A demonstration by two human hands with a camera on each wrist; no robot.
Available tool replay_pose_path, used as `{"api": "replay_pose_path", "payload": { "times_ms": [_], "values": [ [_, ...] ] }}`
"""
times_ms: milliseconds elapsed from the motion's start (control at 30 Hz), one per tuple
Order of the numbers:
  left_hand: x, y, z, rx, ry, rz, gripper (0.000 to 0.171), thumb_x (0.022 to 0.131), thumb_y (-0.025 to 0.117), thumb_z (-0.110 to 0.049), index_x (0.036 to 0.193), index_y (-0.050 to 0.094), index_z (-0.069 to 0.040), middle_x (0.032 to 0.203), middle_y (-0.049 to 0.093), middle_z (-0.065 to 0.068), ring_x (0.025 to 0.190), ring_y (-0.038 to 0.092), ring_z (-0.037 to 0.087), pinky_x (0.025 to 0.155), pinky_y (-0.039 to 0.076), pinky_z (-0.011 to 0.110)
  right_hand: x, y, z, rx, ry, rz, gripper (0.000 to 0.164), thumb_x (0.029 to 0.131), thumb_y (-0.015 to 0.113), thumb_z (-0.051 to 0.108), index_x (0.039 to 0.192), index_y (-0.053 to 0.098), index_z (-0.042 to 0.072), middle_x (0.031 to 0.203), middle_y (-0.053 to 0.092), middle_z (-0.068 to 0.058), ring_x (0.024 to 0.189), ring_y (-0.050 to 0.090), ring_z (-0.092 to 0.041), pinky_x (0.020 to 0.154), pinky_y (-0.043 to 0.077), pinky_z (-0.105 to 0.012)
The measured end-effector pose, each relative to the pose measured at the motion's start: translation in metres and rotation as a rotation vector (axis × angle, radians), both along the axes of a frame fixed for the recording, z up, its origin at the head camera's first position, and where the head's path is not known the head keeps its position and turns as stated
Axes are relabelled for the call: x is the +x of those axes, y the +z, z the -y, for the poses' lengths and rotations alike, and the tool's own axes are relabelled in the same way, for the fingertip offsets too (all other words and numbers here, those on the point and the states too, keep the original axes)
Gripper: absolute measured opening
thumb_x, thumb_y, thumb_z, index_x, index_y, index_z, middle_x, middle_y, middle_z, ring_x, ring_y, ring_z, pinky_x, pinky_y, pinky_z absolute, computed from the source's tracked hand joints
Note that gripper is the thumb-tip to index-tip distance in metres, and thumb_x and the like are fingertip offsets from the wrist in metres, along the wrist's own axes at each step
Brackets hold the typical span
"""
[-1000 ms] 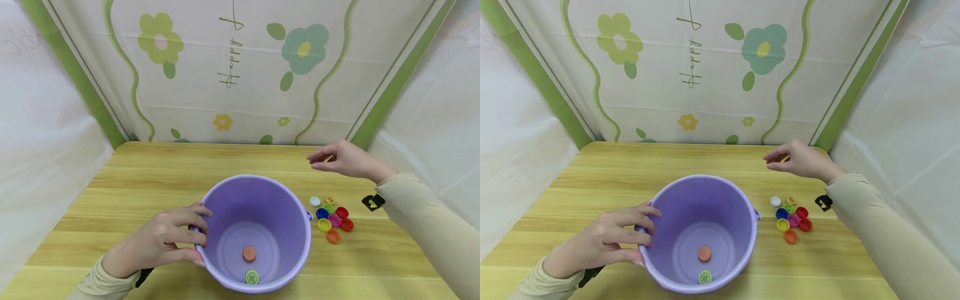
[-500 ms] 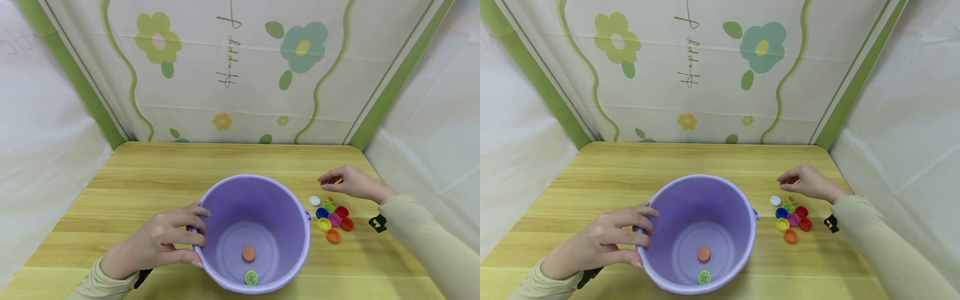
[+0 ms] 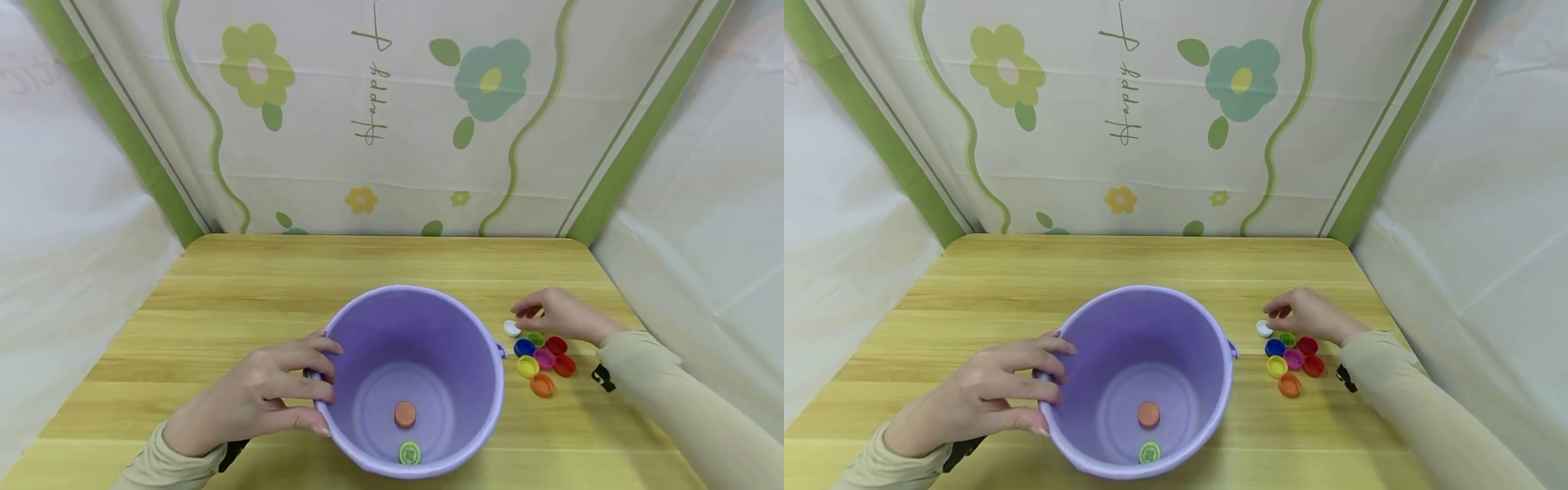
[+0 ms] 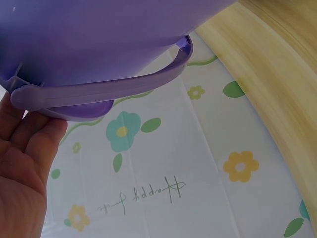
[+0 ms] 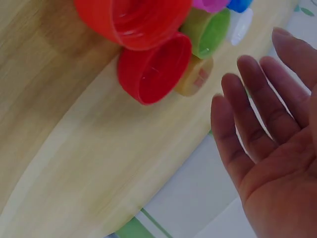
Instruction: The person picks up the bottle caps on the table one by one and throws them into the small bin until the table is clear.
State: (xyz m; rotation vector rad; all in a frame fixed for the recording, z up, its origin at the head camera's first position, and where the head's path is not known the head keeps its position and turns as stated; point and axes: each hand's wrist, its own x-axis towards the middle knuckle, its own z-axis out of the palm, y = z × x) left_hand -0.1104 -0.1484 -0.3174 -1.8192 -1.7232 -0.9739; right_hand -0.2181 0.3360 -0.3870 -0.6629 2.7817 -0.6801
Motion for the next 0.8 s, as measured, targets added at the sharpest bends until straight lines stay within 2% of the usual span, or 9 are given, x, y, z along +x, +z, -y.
{"api": "replay_pose_path", "payload": {
  "times_ms": [233,400,800],
  "values": [
    [0.001,-0.001,0.001,-0.005,0.019,-0.001,0.022,0.089,0.074,-0.029,0.094,0.07,-0.008,0.097,0.063,0.007,0.105,0.061,0.034,0.108,0.045,0.042,-0.004,-0.008,0.009,0.043,0.005,-0.034,0.038,0.086,0.08,0.026,0.114,0.071,0.002,0.103,0.071,-0.005,0.094,0.066,-0.025,0.082,0.06,-0.043],
    [0.001,-0.001,0.001,-0.011,0.024,0.0,0.022,0.089,0.074,-0.03,0.094,0.07,-0.008,0.098,0.063,0.006,0.106,0.061,0.034,0.108,0.045,0.043,-0.006,-0.012,0.013,0.094,0.014,-0.02,0.041,0.085,0.081,0.03,0.113,0.071,0.003,0.103,0.07,-0.004,0.092,0.066,-0.021,0.081,0.06,-0.042],
    [0.0,-0.001,0.002,-0.004,0.017,0.004,0.022,0.089,0.074,-0.03,0.094,0.07,-0.009,0.096,0.063,0.007,0.104,0.062,0.034,0.107,0.046,0.044,-0.006,-0.013,0.022,0.148,0.015,-0.028,0.033,0.082,0.084,0.024,0.107,0.074,0.005,0.097,0.067,-0.001,0.084,0.062,-0.017,0.075,0.059,-0.036]
  ]
}}
